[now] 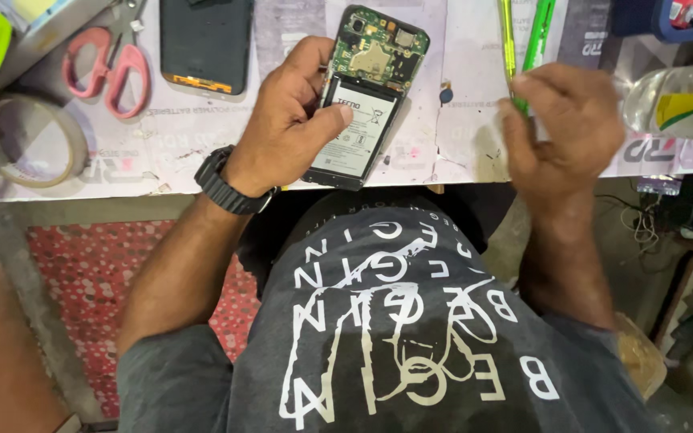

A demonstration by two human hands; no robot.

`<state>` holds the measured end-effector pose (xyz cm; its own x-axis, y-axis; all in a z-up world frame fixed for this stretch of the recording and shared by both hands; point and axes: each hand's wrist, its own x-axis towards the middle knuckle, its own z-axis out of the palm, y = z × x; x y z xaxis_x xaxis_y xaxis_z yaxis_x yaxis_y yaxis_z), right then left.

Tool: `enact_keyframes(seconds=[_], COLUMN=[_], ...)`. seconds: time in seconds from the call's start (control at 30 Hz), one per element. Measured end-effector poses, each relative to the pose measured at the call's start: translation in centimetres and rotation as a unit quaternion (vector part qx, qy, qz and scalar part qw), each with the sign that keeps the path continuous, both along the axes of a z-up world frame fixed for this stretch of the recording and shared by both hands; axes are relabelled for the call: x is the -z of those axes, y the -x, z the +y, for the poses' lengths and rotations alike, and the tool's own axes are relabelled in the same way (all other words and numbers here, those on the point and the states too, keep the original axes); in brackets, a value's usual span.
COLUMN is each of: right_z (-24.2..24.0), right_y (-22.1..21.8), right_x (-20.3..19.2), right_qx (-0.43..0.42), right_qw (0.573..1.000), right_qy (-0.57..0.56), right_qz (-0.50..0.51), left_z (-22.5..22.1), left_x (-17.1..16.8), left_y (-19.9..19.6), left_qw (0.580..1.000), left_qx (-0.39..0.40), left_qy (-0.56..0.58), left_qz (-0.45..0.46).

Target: The person uses a green utility knife and a black plastic spudger to pry and remove the battery from a disassembled smartphone. The battery is lifted out of the phone chassis and placed on the workbench.

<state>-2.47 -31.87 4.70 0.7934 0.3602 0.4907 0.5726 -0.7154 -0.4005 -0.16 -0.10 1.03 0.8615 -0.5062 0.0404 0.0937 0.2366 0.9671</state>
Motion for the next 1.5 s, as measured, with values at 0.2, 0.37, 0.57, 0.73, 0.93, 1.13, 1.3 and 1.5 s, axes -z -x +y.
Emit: enact_keyframes(seconds=[0.2,0.37,0.57,0.73,0.93,1.13,1.3,1.5], right_z=[4.9,7.6,8.0,8.2,8.2,8.2,8.2,8.1], right_y=[0.4,-0.3,-0.4,-0.2,-0.3,-0.2,-0.4,-0.4], right_x=[-0.6,-1.2,-0.7,0.1,0.5,0.5,0.5,0.7], right_qx=[-0.059,-0.078,-0.086,-0.084,-0.090,-0.088,-0.093,-0.097], right_qw=[0.998,0.997,0.996,0.996,0.996,0.996,0.995,0.994], right_qy=[0.002,0.008,0.000,-0.015,-0.018,-0.007,-0.018,-0.024], right_qz=[0.016,-0.004,-0.006,0.002,-0.014,-0.029,-0.038,-0.039], left_z=[0.0,0.0,0.1,0.1,0.2,0.3,0.3,0.4], left_x=[-0.4,-0.5,-0.3,0.0,0.1,0.1,0.1,-0.1], left_y=[0.1,0.2,0.1,0.2,0.1,0.2,0.2,0.2], left_qw=[0.999,1.000,1.000,1.000,0.999,1.000,0.999,0.999], left_qx=[-0.009,-0.013,-0.012,-0.014,-0.013,-0.010,-0.006,-0.007], left_qy=[-0.014,-0.002,-0.008,-0.013,-0.022,-0.005,-0.001,-0.019], left_qz=[0.027,0.014,0.006,-0.010,-0.023,-0.022,-0.032,-0.038])
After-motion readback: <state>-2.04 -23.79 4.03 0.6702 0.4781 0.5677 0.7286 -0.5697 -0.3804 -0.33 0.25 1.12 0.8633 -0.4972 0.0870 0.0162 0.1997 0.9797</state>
